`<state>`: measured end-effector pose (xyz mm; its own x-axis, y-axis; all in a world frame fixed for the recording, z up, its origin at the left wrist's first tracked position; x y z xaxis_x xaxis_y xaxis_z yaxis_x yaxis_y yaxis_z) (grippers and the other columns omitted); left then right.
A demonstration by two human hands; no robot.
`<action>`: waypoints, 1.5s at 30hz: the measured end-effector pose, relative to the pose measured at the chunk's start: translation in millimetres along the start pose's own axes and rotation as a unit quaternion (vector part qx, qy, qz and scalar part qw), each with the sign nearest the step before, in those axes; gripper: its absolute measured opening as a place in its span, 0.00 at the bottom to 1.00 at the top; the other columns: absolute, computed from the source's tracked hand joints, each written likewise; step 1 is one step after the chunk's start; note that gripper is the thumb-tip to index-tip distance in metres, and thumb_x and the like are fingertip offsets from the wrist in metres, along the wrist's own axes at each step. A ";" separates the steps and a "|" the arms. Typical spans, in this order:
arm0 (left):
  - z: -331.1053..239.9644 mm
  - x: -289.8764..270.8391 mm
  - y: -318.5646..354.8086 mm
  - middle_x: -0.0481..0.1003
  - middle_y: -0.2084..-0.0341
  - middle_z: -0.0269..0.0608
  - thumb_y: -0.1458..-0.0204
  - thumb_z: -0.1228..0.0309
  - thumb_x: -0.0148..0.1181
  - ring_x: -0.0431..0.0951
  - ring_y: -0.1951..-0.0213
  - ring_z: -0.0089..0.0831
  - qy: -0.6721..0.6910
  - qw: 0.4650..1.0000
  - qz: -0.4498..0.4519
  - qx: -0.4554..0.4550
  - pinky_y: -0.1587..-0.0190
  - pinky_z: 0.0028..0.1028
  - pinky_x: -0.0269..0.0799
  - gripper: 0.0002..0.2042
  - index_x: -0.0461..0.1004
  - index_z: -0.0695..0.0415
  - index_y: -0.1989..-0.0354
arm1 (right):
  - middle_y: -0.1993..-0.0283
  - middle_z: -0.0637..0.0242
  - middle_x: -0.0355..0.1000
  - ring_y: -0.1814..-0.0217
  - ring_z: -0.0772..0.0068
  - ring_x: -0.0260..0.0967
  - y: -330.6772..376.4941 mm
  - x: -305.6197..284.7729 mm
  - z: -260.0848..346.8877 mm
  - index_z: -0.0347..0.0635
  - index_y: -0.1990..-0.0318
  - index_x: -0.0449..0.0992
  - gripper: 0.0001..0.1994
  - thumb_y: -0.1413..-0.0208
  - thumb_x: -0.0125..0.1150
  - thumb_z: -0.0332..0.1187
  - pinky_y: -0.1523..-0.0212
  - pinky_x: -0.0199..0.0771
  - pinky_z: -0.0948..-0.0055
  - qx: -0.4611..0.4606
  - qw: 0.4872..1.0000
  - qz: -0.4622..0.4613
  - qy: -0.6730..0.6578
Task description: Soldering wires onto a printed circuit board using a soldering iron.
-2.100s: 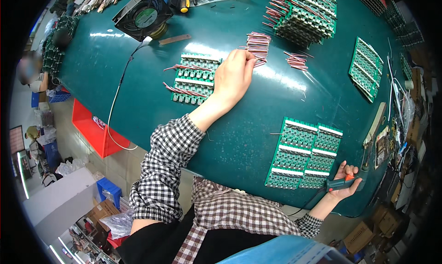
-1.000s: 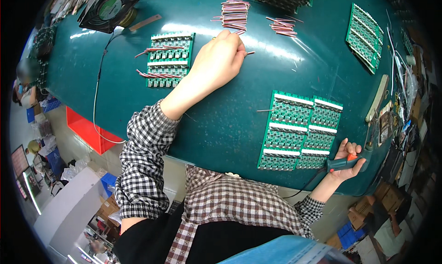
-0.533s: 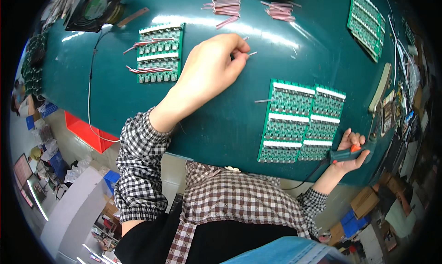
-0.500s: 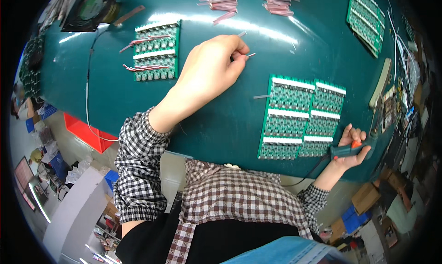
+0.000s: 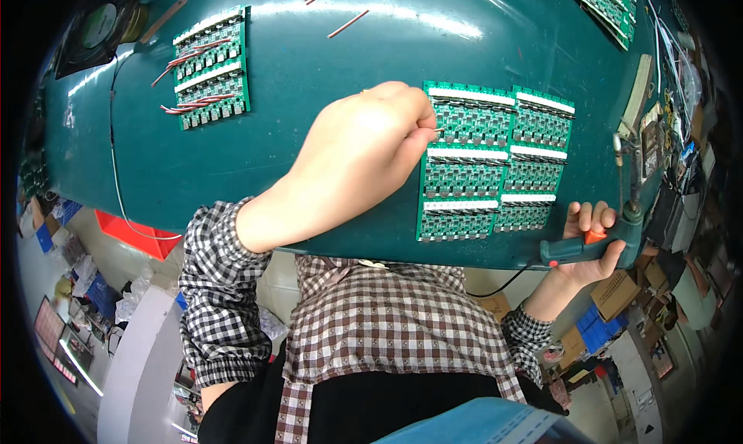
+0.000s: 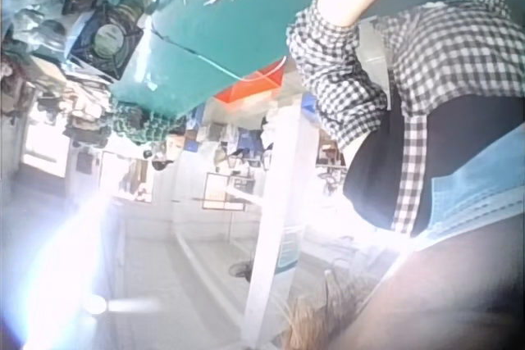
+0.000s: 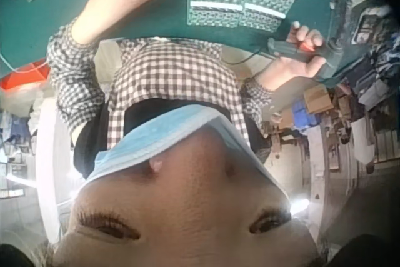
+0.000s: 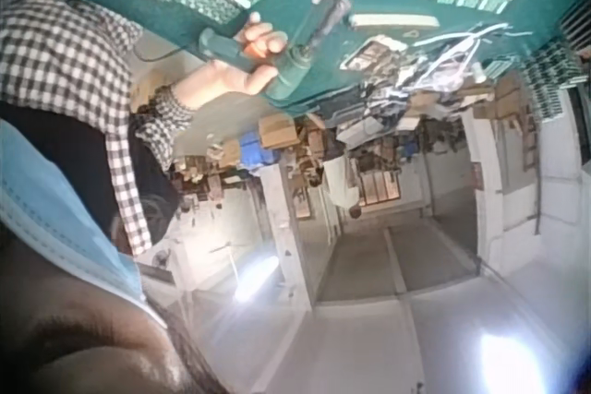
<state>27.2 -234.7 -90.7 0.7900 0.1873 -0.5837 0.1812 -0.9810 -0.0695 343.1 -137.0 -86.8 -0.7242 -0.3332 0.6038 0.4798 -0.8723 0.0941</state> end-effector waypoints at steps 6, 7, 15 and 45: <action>10.3 -11.4 -5.2 0.72 0.77 0.42 0.57 0.77 0.59 0.74 0.75 0.38 -0.072 0.997 0.011 -0.005 0.74 0.31 0.69 0.04 0.71 0.60 0.73 | 0.68 0.67 0.60 0.64 0.68 0.61 -10.6 9.9 -8.7 0.39 0.61 0.64 0.18 0.50 0.59 0.44 0.45 0.61 0.58 -0.001 1.000 0.000 0.024; 5.9 -16.9 -1.6 0.72 0.77 0.43 0.57 0.76 0.58 0.74 0.74 0.40 -0.078 0.997 -0.002 0.006 0.73 0.32 0.69 0.03 0.71 0.59 0.73 | 0.69 0.68 0.59 0.65 0.68 0.60 -13.6 11.0 -6.8 0.39 0.62 0.64 0.18 0.50 0.59 0.43 0.45 0.60 0.59 -0.004 1.000 -0.011 0.014; 30.9 -3.0 17.3 0.71 0.76 0.42 0.55 0.72 0.54 0.74 0.73 0.37 0.067 0.996 0.050 -0.039 0.71 0.33 0.69 0.03 0.71 0.58 0.74 | 0.75 0.70 0.52 0.74 0.75 0.54 -11.3 -35.4 -0.9 0.38 0.66 0.60 0.14 0.43 0.51 0.41 0.53 0.65 0.68 -0.049 0.978 -0.177 -0.099; 12.4 -26.0 -1.5 0.67 0.81 0.26 0.53 0.77 0.57 0.58 0.81 0.11 0.141 0.979 0.011 -0.147 0.80 0.15 0.55 0.02 0.73 0.63 0.72 | 0.68 0.66 0.60 0.63 0.69 0.62 -21.6 -31.6 -3.3 0.37 0.60 0.61 0.17 0.46 0.57 0.41 0.48 0.64 0.61 -0.008 0.989 -0.049 -0.139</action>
<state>-0.8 -238.8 -85.5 0.9182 0.2135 -0.3335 0.2902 -0.9358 0.2000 354.0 -108.8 -110.5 -0.6021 -0.1377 0.7865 0.4049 -0.9016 0.1522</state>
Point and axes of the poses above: each hand's wrist, its own y-axis away from the middle knuckle, its own x-axis out of the palm, z = x × y, the point moved 1 cm from there along -y, towards the middle knuckle
